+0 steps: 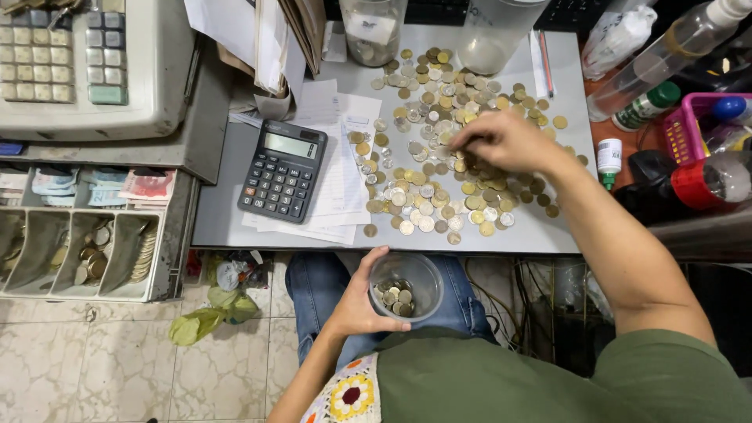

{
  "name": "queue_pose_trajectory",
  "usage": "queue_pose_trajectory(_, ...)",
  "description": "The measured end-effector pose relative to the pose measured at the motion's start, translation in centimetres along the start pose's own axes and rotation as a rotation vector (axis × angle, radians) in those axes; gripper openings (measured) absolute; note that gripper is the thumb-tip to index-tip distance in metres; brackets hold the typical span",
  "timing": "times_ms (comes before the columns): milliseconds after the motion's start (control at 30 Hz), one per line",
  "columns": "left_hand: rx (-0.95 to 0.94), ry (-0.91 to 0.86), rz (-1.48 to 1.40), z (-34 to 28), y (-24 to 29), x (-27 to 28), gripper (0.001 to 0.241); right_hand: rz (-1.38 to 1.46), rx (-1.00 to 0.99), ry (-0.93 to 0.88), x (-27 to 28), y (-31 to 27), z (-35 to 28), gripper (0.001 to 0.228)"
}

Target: Counting and sorting a large pile of coins into a plastic container at a checkout counter.

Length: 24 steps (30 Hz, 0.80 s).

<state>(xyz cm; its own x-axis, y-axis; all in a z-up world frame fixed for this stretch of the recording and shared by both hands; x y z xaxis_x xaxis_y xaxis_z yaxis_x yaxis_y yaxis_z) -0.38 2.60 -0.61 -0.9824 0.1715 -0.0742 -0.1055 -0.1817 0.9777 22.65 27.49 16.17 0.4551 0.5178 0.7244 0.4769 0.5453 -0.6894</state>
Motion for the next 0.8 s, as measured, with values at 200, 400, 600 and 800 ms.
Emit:
queue_pose_trajectory(200,0.011,-0.004,0.035,0.0,0.0,-0.3,0.131,0.662,-0.157,0.269,-0.1,7.3,1.2,0.019)
queue_pose_trajectory(400,0.016,0.001,0.016,0.1,0.4,-0.5,0.131,0.979,-0.394,0.072,-2.5,7.2,4.4,0.011)
queue_pose_trajectory(600,0.007,-0.011,0.027,0.1,0.0,-0.5,0.13,-0.178,-0.356,-0.043,-2.3,6.7,5.8,0.038)
queue_pose_trajectory(800,0.006,-0.001,0.009,0.1,0.3,-0.6,0.13,-0.202,-0.382,-0.125,-2.2,7.9,6.4,0.031)
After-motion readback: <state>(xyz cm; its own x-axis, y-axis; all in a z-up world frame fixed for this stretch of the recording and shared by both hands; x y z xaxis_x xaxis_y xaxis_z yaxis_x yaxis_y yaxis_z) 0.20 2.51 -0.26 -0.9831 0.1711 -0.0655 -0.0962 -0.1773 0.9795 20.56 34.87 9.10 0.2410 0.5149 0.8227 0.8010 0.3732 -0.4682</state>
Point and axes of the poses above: each hand's wrist, its own z-axis towards the middle knuckle, its own x-axis out of the back of the hand, y = z × x, the point moved 2 cm from there along z, towards the middle knuckle, and after that the axes turned 1 degree about -y, right-handed, at the moved point
